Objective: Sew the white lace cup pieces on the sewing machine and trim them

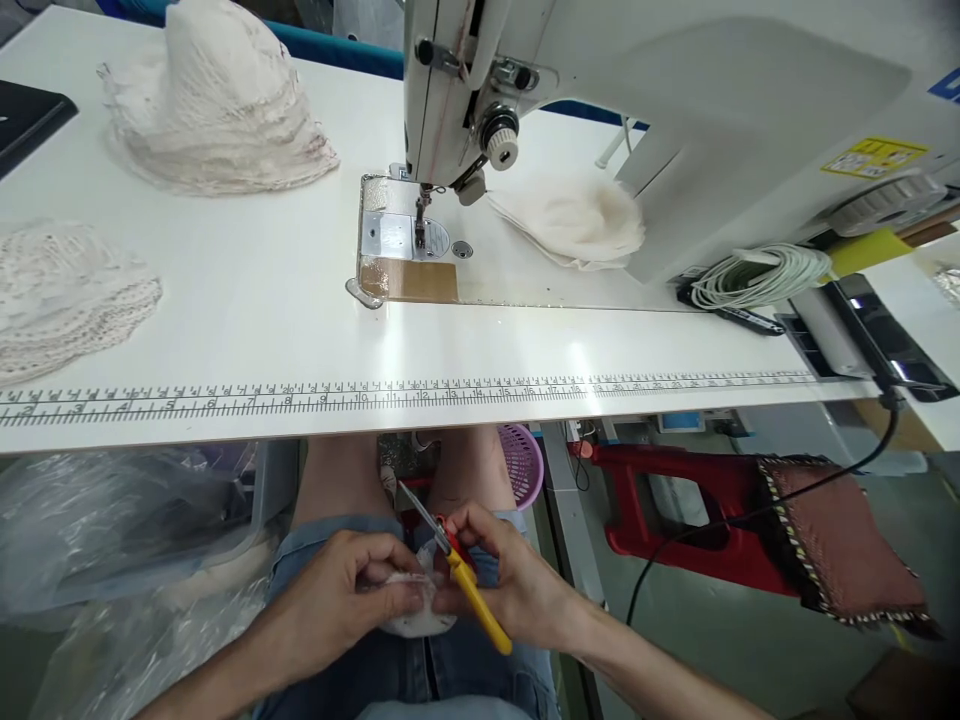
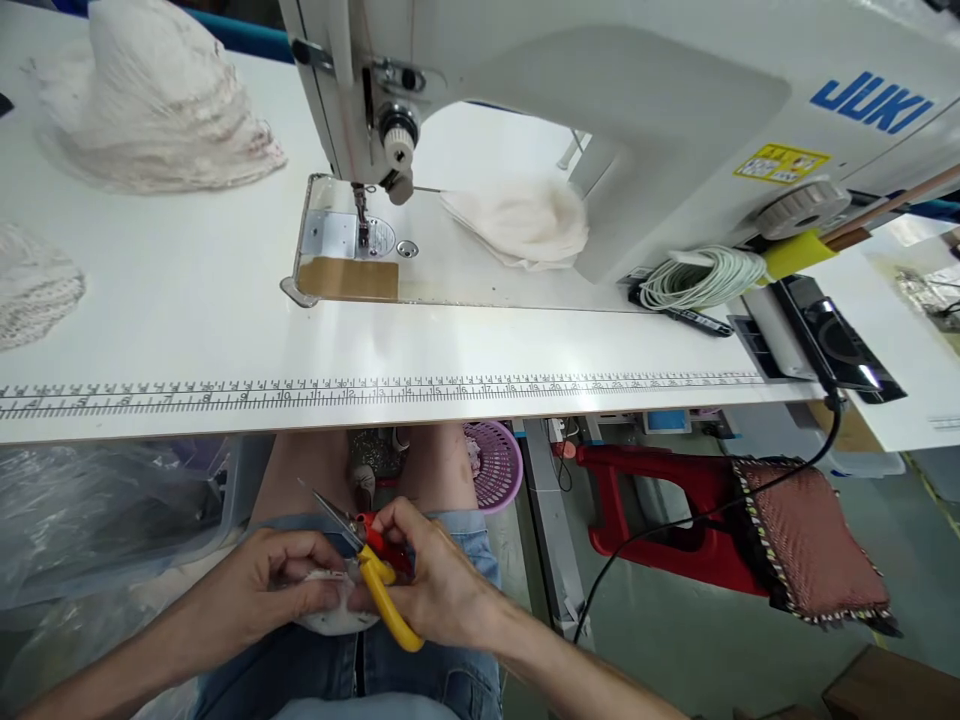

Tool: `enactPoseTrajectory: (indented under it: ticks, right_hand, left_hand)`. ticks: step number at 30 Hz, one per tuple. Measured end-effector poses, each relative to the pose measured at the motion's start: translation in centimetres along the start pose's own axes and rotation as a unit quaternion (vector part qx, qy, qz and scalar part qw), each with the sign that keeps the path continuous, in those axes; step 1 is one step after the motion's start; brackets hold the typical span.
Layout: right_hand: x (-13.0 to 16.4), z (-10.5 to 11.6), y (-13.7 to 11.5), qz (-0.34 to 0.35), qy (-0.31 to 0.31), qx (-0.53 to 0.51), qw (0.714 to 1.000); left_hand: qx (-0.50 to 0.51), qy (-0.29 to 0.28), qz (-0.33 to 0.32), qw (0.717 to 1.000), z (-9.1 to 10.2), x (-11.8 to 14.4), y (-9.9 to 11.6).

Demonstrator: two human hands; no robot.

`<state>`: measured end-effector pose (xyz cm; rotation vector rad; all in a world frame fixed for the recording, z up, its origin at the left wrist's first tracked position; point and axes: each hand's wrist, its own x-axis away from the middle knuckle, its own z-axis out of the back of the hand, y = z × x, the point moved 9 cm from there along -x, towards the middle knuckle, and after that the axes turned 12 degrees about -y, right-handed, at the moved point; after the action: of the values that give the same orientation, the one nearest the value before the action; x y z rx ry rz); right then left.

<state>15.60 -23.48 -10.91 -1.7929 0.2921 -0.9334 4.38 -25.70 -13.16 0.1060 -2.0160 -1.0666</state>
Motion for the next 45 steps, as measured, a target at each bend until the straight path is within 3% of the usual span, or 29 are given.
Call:
enactPoseTrajectory:
  ticks: [5,13,25,45]
  right_hand:
    - [-0.5,-0.4,0.7,0.002,-0.010,-0.115,0.993]
    - [-0.6,-0.6,0.9,0.020,-0.018,-0.160,0.987]
    - [-1.0,-0.3,1.1,0.028,-0.001,-0.165,0.986]
    - [-1.0,-1.0,1.1,0.011,-0.032,-0.168,0.985]
  left_hand:
    - [0.043,-0.022,-0.014,0.999,-0.1,0.0,-0.1]
    - [0.032,-0.017,-0.005,0.999,0.1,0.0,-0.3]
    - [0.042,-0.016,-0.008,0.999,0.0,0.0,-0.4]
    - [0.046,-0.012,-0.007,0.999,0.4,0.5,-0.4]
